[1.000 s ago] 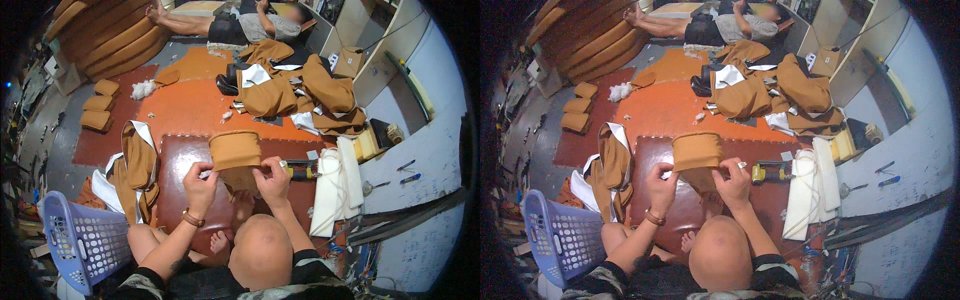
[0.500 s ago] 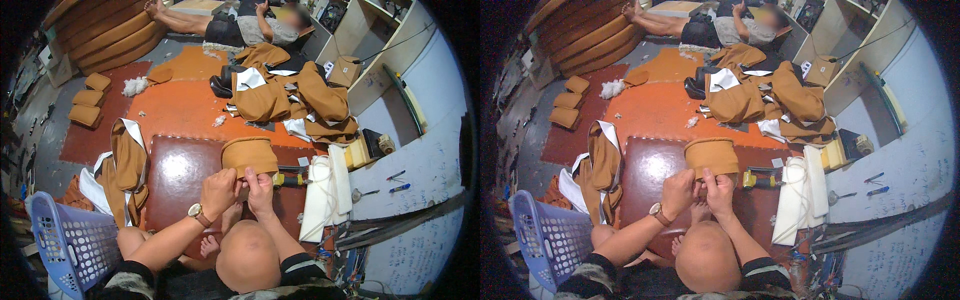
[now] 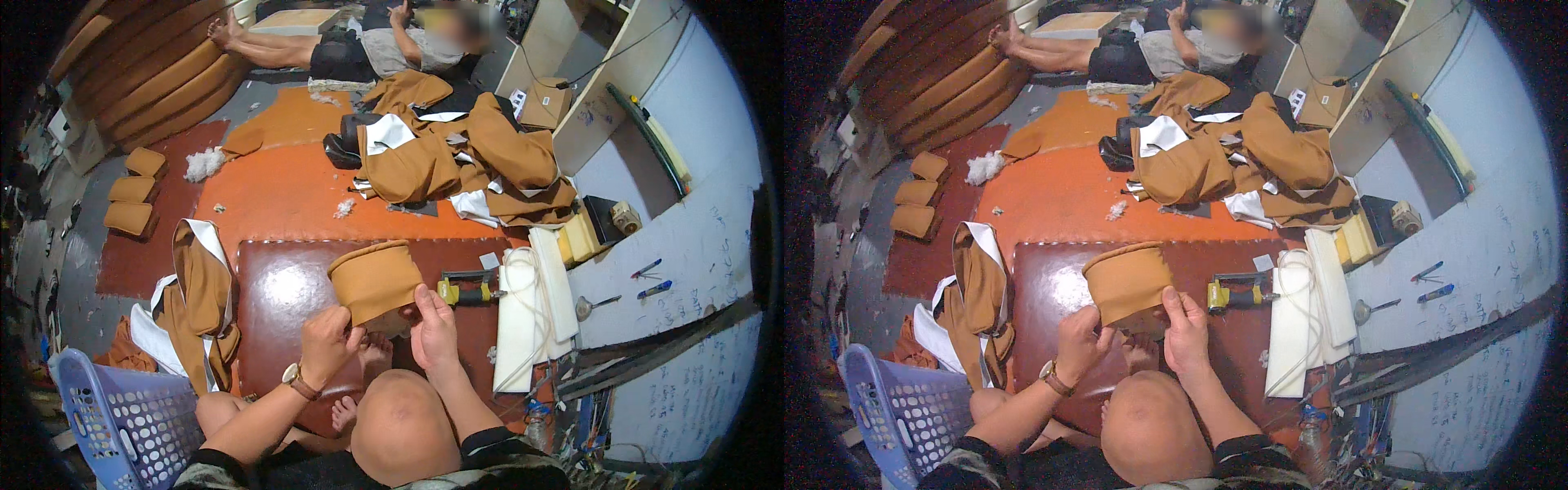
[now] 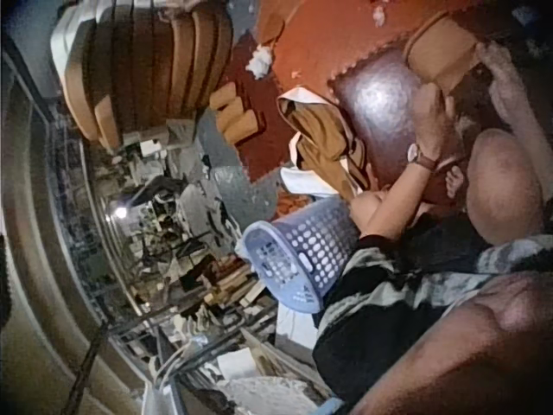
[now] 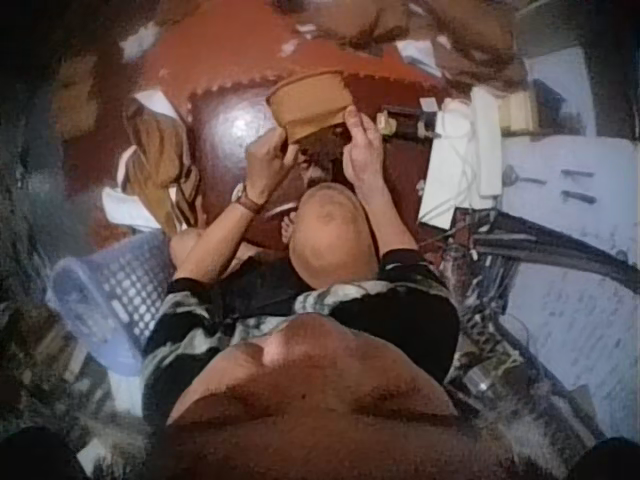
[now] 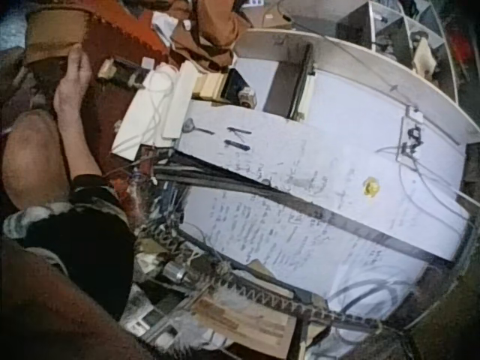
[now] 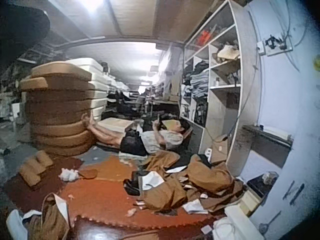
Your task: The person sits on the floor and upholsters a cushion by hand. They staple fabric to a wooden frame, insert white stuffing material, and fold the fabric edges to secure the cushion cover.
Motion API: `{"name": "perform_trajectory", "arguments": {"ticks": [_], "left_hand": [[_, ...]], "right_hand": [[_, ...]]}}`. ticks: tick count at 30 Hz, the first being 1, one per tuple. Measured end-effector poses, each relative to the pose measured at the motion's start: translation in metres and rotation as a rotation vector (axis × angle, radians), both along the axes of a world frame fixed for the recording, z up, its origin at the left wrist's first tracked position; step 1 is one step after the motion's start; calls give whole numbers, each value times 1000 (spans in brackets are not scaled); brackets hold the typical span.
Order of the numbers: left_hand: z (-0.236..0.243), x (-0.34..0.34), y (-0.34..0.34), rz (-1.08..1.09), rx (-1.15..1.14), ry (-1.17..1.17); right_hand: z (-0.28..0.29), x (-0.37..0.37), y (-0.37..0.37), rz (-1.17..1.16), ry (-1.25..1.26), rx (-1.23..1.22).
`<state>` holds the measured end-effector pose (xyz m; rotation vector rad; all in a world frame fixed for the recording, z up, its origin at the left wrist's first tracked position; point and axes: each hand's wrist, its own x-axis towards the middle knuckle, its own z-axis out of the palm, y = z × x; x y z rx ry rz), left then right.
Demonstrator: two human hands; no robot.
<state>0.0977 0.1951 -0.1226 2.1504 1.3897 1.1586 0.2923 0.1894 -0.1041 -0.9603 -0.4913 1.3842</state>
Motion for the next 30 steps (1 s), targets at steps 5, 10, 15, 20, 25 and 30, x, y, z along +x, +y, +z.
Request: {"name": "perform_trajectory", "arguments": {"ticks": [5,10,15,20,25,30], "left_hand": [[5,10,-2,3,31,-24],[-1,21,-2,23,82,-54],[-3,27,-6,34,82,-24],[-5,32,-6,26,115,0],[23,30,-4,-98,-32,96],[95,22,20,-182,101,282]], "right_hand": [[-18,7,-6,-20,187,163],[-14,9,-8,-43,72,90],[22,-5,-10,174,-510,29],[8,-10,-10,78,-451,140],[7,-1,-16,40,-347,133],[-3,1,-20,138,-508,67]]}}
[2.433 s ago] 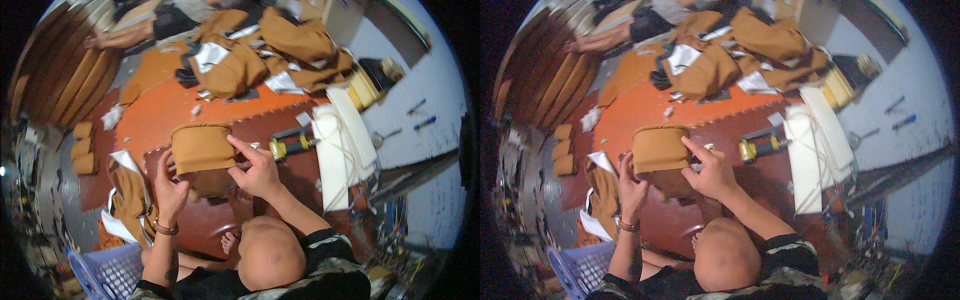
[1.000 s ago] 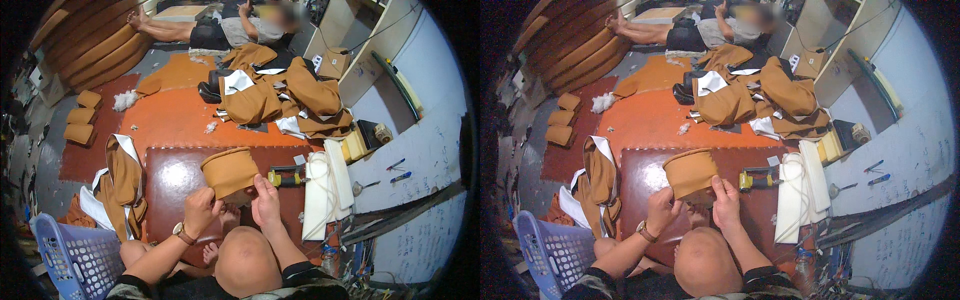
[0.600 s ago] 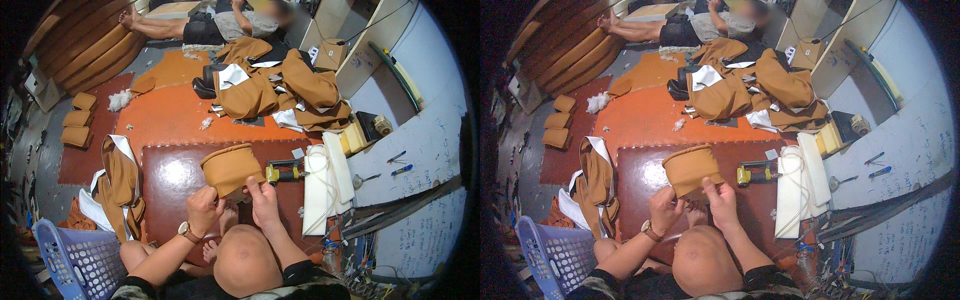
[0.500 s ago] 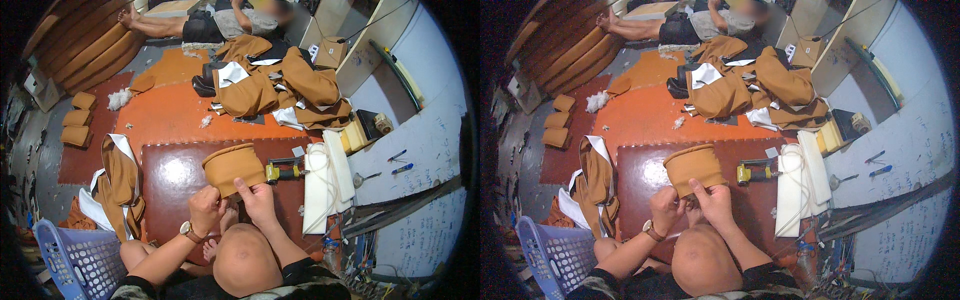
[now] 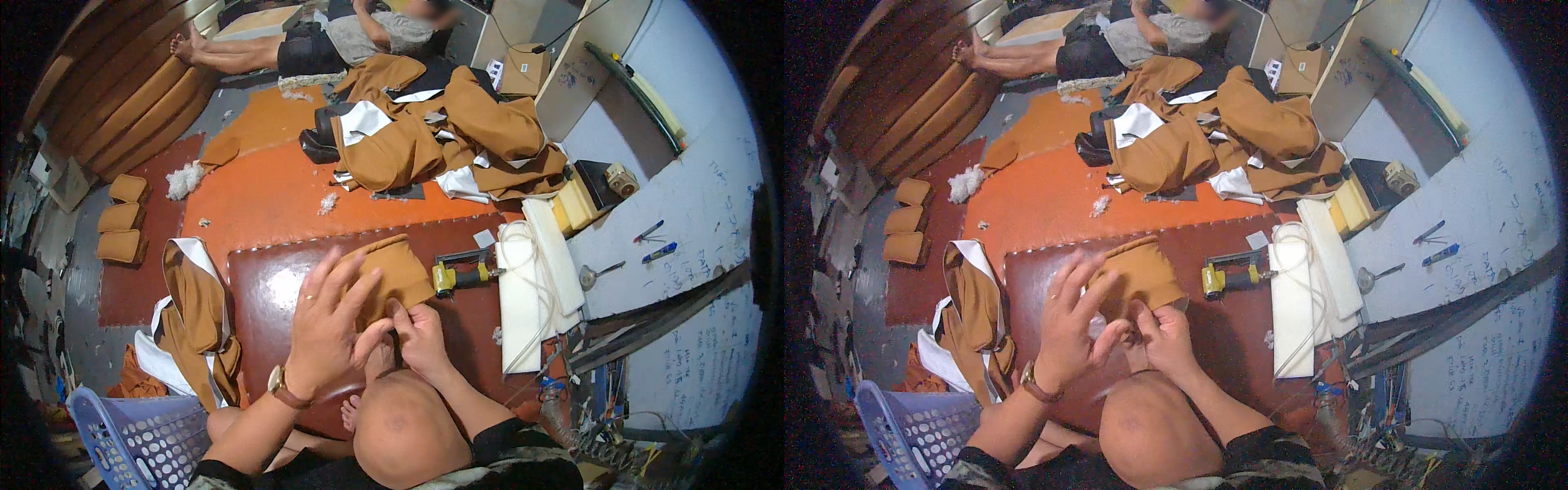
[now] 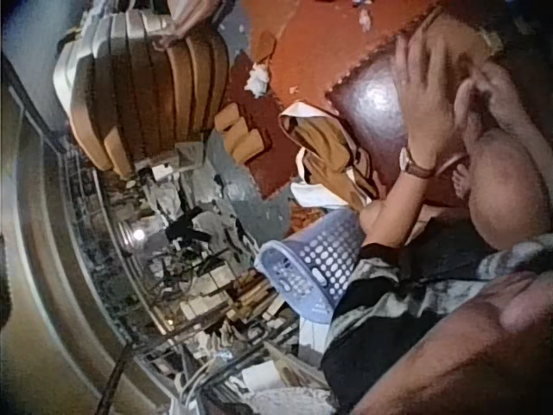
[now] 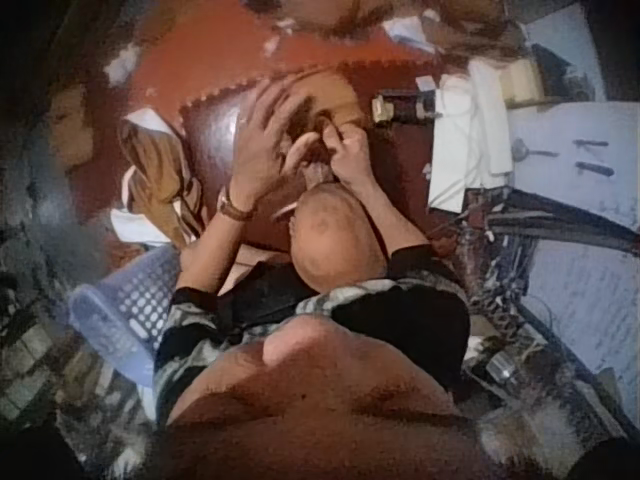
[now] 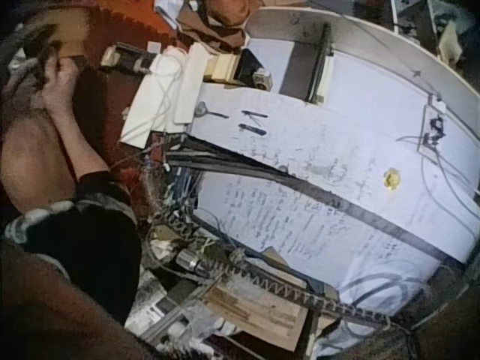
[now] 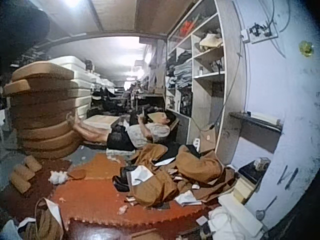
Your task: The person sits on the floor and upholsters a cushion by hand. They staple fabric to a wooden frame, insert white stuffing material, and fold the fabric edges to secure the cushion cover.
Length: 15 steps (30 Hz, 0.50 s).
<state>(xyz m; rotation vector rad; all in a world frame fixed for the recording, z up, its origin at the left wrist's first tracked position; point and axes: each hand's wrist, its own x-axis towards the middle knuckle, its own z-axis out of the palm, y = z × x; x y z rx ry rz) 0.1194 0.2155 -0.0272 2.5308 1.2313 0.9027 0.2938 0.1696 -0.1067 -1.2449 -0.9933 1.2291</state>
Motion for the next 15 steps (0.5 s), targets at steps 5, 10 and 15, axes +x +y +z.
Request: {"name": "perform_trajectory", "arguments": {"ticks": [5,10,15], "left_hand": [[-20,10,5,-65,-126,169],[-29,8,0,-32,-110,107],[-40,16,-8,72,-93,-18]], "right_hand": [[-2,-4,3,92,-26,-57],[2,4,2,157,-155,-58],[1,6,2,148,-177,7]]}}
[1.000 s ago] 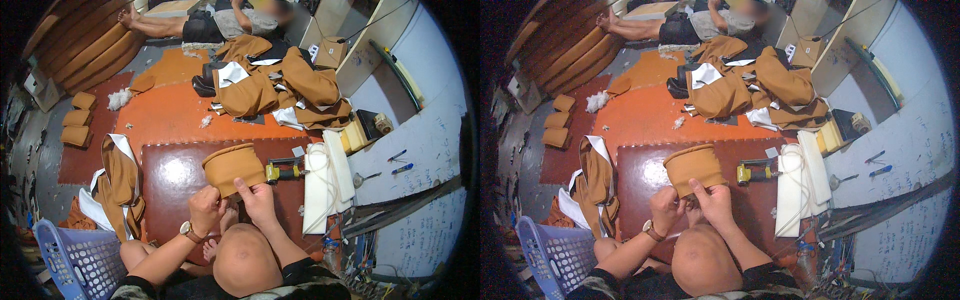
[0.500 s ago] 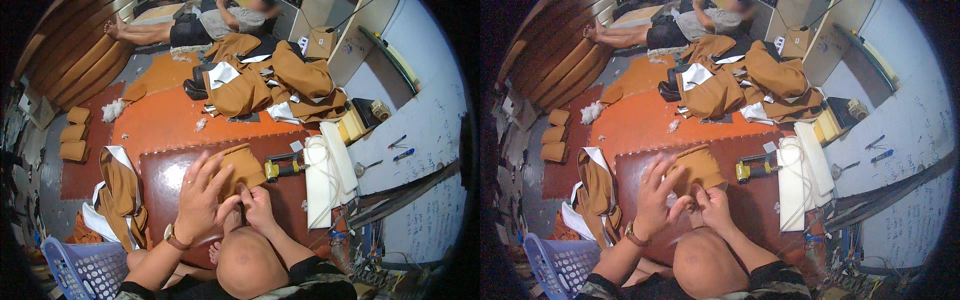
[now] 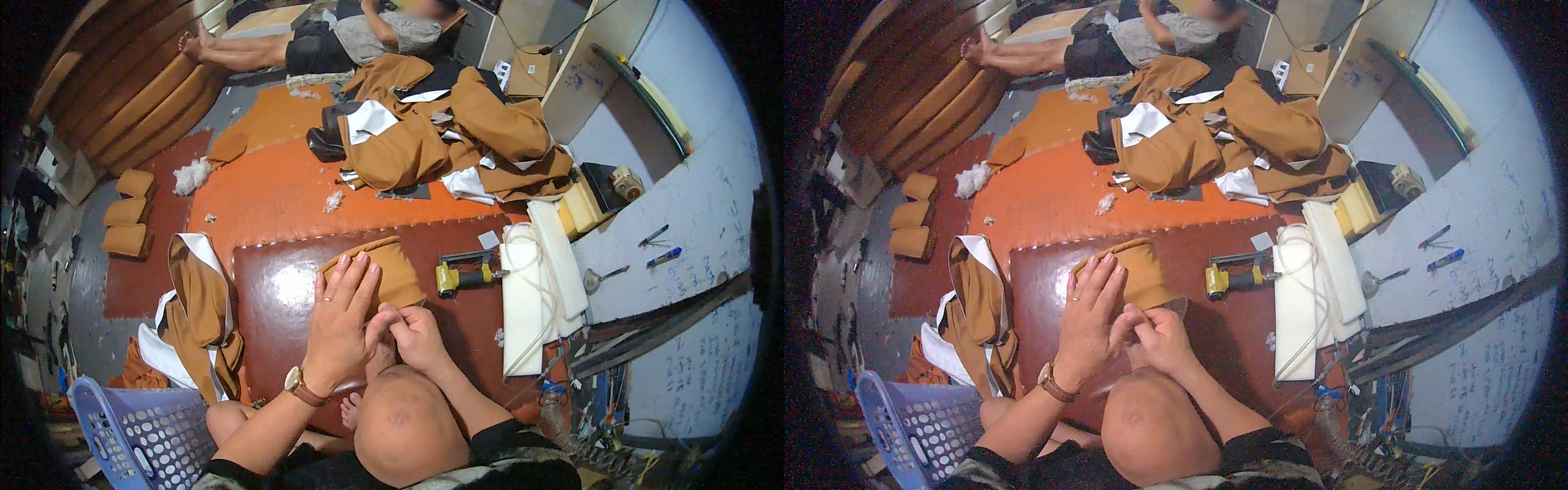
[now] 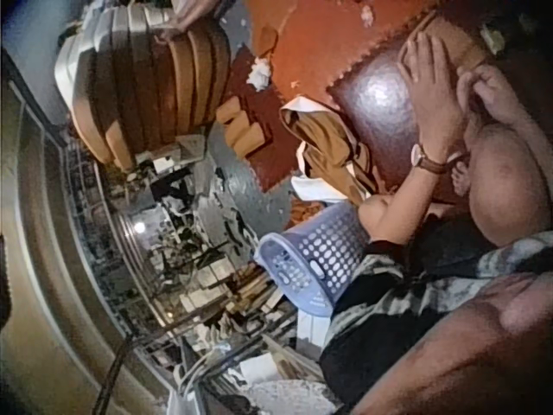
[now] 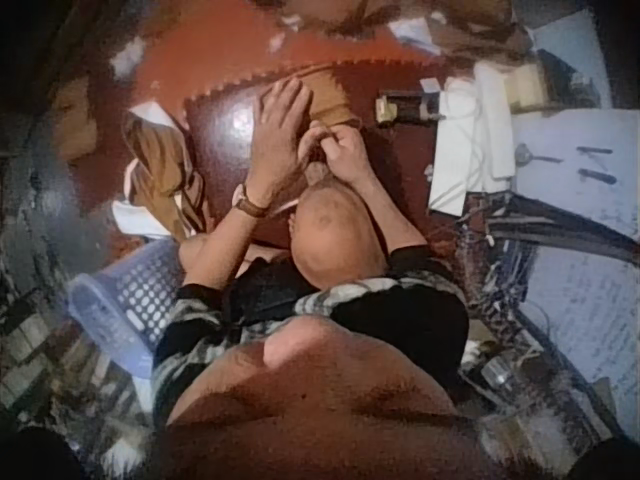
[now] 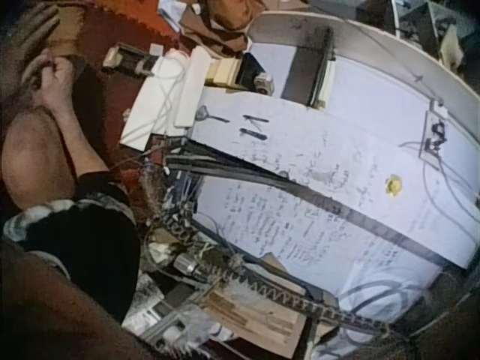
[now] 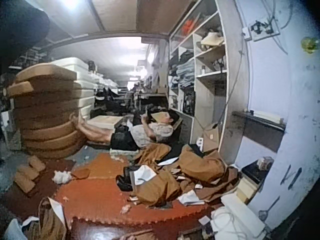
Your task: The person sits on the floor and upholsters a cushion by hand. They staple fabric to a wooden frame, insert white stuffing material, and fold the fabric edges to secure the cushion cover.
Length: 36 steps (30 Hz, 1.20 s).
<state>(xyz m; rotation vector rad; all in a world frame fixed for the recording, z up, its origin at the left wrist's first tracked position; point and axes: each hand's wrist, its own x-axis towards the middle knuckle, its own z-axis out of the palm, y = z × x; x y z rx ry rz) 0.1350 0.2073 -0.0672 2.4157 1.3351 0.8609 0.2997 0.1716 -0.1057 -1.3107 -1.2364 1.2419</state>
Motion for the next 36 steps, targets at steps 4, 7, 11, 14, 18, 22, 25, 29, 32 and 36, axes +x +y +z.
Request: {"name": "perform_trajectory", "arguments": {"ticks": [4,7,11,14,18,22,25,29,32,36], "left_hand": [[-9,-10,2,13,21,45],[-2,-2,2,1,15,8],[-8,-7,3,37,77,18],[-15,-4,6,51,113,-37],[-37,-1,4,110,129,-326],[-55,14,2,127,267,-403],[-37,1,-4,1,-19,-628],[-28,-49,29,243,-125,-958],[1,-35,67,169,26,-543],[16,3,63,-4,69,67]], "right_hand": [[20,-7,3,-287,443,-10],[0,-3,4,-261,348,-22],[-16,-2,6,-166,491,63],[-26,0,8,-177,505,105],[3,-18,11,-191,426,-34],[15,-18,19,-207,58,-39],[1,-15,20,-256,116,63],[-6,-14,20,-261,218,95],[-14,-17,23,-277,243,113],[-7,-21,26,-302,294,114]]}}
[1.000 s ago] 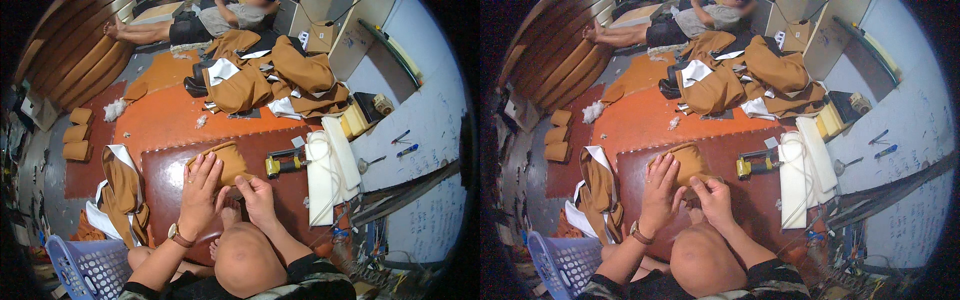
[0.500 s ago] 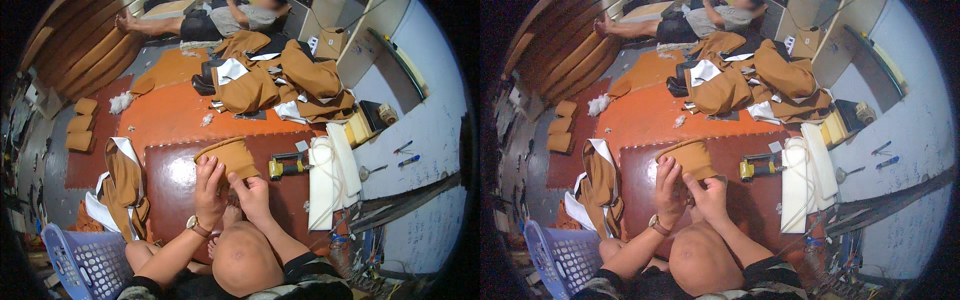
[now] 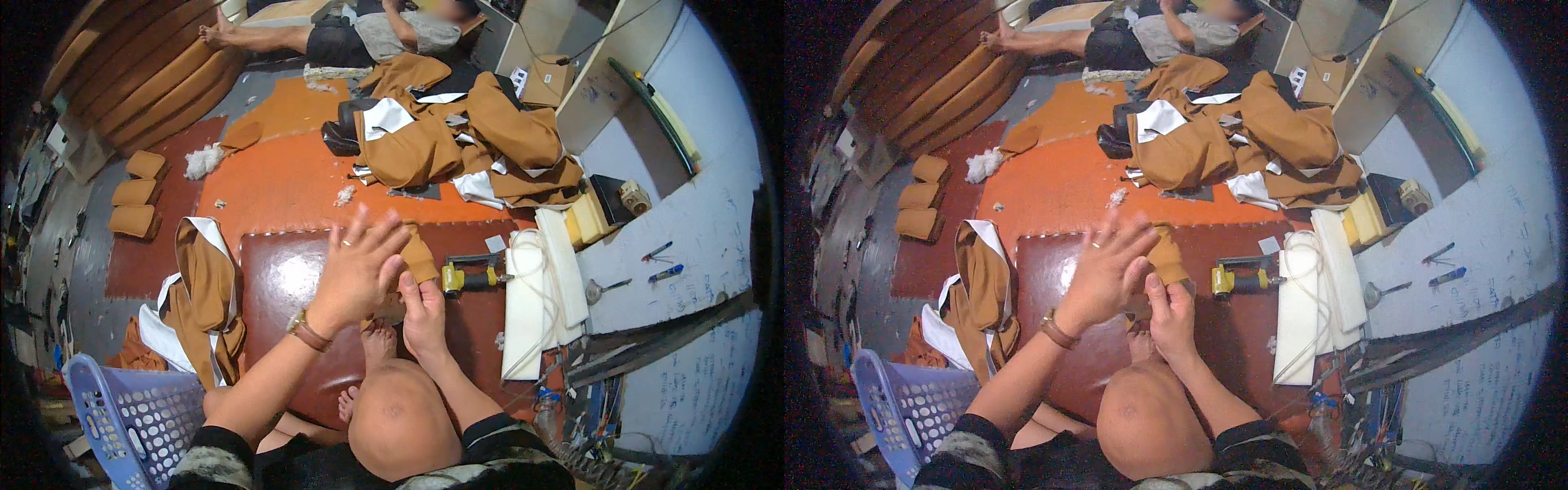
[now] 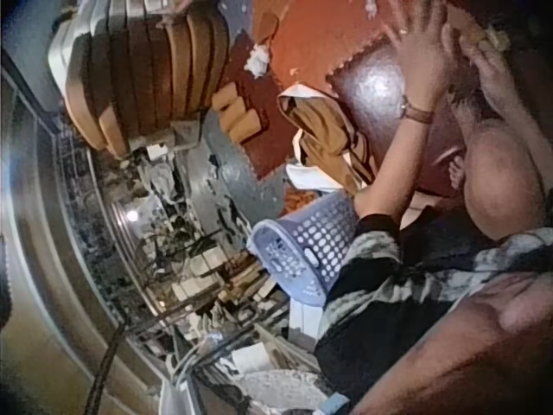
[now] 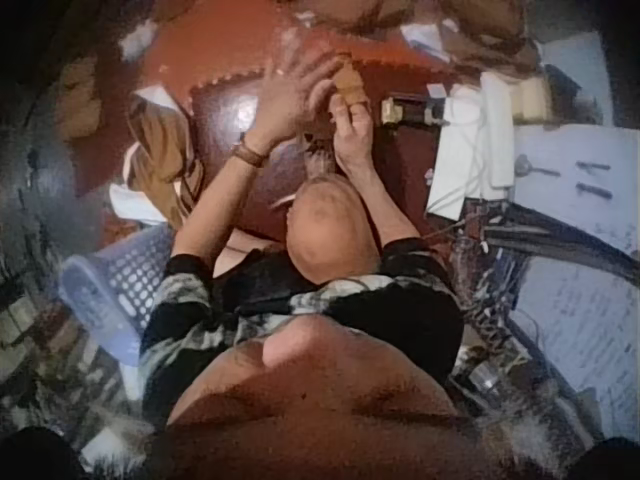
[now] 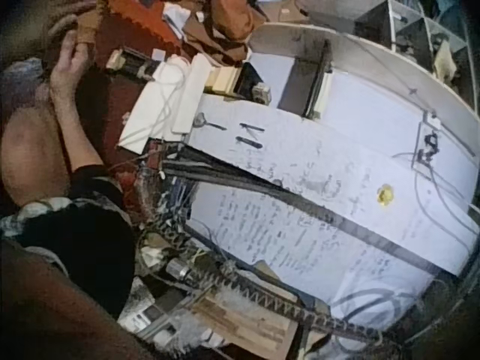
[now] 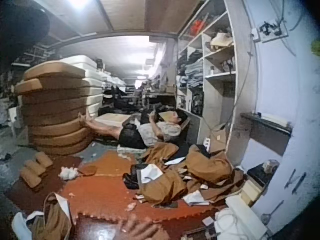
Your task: The person sits on the floor and upholsters a cushion by hand. They staple fabric to a wooden frame, insert white stuffing material, and fold the fabric edges to secure the cushion cover.
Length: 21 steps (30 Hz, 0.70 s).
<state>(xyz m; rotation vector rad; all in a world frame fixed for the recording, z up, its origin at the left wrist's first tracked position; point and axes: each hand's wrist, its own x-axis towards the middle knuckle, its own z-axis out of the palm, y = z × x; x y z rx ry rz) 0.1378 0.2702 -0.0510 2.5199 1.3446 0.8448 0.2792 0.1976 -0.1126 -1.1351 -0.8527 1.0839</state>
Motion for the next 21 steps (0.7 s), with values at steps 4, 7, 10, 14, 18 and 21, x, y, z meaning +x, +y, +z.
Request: {"name": "perform_trajectory", "arguments": {"ticks": [4,7,10,14,18,21], "left_hand": [[3,25,0,-31,-185,113],[-7,34,8,38,-141,219],[0,32,4,82,-116,300],[-5,25,4,81,-124,310],[0,31,12,78,-169,287],[-2,34,18,64,-200,270]], "right_hand": [[-20,17,-1,29,17,-29],[-9,10,7,-47,-118,40],[-29,45,11,253,-333,-40],[-91,162,37,37,-649,-264],[-190,215,38,-73,-1667,-441],[-233,225,50,67,-1980,-438]]}}
